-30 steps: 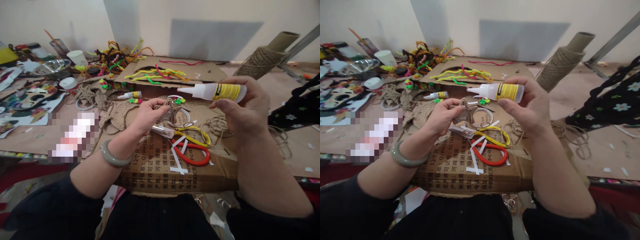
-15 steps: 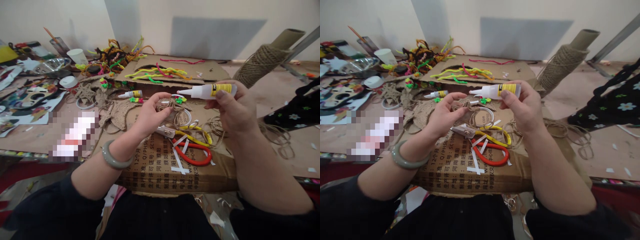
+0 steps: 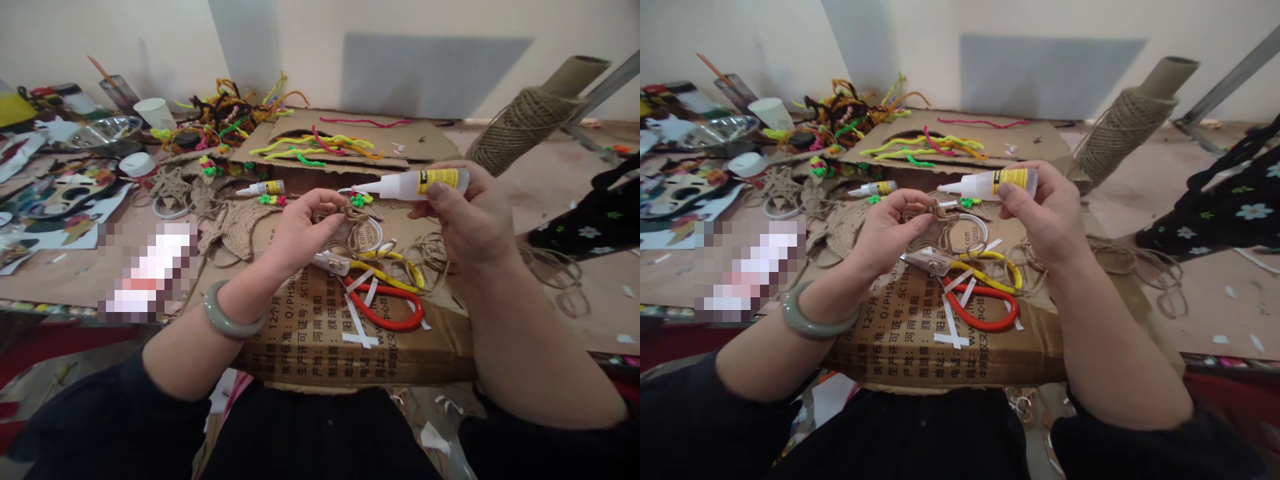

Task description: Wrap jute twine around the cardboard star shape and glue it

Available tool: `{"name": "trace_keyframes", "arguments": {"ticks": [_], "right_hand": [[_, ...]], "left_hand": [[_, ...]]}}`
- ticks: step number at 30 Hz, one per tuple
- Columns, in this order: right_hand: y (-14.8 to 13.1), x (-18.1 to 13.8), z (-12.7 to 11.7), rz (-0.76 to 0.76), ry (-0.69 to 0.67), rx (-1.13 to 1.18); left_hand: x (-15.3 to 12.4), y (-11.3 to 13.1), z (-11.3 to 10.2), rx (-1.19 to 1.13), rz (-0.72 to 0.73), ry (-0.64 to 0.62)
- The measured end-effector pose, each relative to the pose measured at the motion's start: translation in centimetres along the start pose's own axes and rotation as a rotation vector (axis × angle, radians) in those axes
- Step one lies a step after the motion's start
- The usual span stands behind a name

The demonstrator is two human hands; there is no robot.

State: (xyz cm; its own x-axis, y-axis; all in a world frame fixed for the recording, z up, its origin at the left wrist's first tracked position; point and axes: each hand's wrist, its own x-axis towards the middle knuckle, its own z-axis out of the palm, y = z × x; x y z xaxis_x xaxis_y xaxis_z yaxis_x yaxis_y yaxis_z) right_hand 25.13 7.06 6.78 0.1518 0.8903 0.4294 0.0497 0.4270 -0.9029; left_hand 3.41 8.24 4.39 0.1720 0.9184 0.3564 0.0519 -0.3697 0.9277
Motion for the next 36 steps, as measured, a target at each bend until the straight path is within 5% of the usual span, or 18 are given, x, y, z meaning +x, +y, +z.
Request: {"name": "trace_keyframes", "arguments": {"ticks": [20, 36], "right_hand": [[-1.0, -0.8, -0.4, -0.083, -0.095, -0.31], [-2.3, -1.3, 0.4, -0.051, -0.136, -0.187]], "left_hand": [[-0.2, 0.0, -0.2, 0.135, 0.122, -0.118], [-0.3, 0.3, 0.1, 0.218, 0.182, -0.086]]}}
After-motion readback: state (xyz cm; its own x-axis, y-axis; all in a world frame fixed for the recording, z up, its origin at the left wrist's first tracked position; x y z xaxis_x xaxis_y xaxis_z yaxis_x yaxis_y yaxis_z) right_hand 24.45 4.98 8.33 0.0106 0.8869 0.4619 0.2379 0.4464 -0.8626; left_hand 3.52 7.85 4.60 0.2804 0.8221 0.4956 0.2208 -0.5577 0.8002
